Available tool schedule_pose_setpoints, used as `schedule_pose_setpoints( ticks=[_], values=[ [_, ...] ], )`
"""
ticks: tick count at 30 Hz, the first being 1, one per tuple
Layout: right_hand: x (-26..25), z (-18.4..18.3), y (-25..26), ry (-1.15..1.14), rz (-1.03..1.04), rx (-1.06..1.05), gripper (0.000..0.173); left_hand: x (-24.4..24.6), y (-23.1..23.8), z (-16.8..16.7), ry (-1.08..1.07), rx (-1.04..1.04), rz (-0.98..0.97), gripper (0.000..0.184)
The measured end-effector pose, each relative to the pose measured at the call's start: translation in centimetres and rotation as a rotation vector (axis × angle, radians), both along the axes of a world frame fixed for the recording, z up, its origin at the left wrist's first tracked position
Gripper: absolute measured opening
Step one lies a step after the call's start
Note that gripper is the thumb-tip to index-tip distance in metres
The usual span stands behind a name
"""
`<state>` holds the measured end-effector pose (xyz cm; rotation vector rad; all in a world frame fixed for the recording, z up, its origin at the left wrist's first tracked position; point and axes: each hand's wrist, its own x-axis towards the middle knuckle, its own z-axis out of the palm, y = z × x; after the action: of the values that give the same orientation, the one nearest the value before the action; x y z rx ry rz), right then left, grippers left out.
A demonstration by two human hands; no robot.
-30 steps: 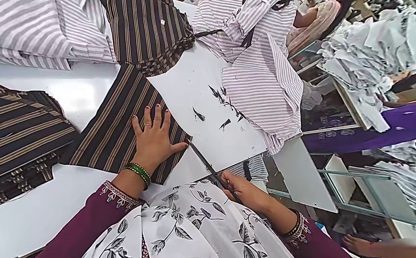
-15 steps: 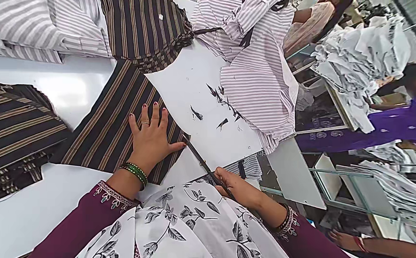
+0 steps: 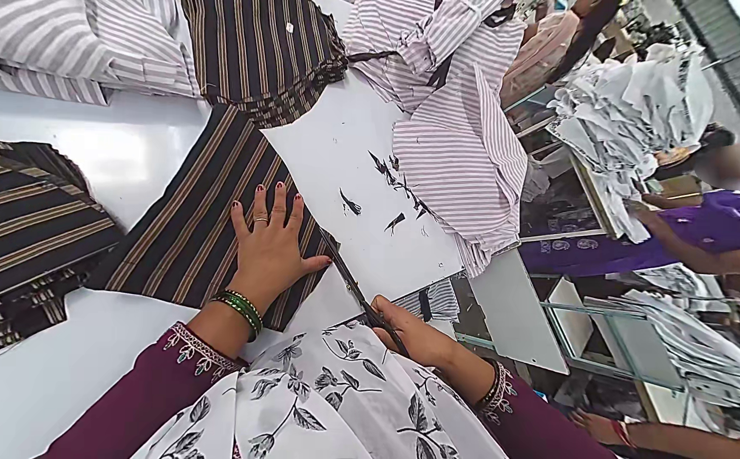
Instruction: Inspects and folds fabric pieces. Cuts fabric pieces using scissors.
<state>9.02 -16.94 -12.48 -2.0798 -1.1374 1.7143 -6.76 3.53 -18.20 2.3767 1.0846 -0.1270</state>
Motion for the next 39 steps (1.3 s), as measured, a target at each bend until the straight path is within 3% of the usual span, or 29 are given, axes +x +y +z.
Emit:
schedule_pose_setpoints(
  ticks=[4, 9, 14, 19, 26, 31, 36, 39],
  values=[
    [0.2, 0.0, 1.2, 0.01, 0.011, -0.024, 0.064, 0.0, -0.1, -0.1, -0.014, 0.002, -0.007, 0.123],
    [-0.4, -0.7, 1.2, 0.003, -0.066, 0.081, 0.054, -0.1, -0.1, -0.2, -0.051, 0.0, -0.01, 0.122],
    [0.1, -0.4, 1.8, -0.002, 0.006, 0.03, 0.069, -0.1, -0.2, -0.1, -0.036, -0.006, -0.025, 0.122],
    [-0.2, -0.4, 1.7, -0.007, -0.045, 0.071, 0.055, -0.1, -0.1, -0.1, -0.016, -0.004, -0.034, 0.123],
    [-0.2, -0.4, 1.5, 0.017, -0.031, 0.033, 0.067, -0.1, -0.2, 0.0, -0.018, -0.004, -0.026, 0.123],
    [-0.6, -0.5, 1.4, -0.001, -0.066, 0.064, 0.051, -0.1, -0.2, 0.0, -0.014, -0.002, -0.029, 0.123],
    [-0.5, -0.4, 1.2, 0.012, -0.058, 0.022, 0.064, -0.1, -0.1, 0.0, -0.01, -0.014, -0.028, 0.123],
    [-0.7, -0.5, 0.9, -0.002, -0.089, 0.058, 0.056, -0.1, -0.2, -0.1, -0.032, -0.006, -0.02, 0.124]
  ],
)
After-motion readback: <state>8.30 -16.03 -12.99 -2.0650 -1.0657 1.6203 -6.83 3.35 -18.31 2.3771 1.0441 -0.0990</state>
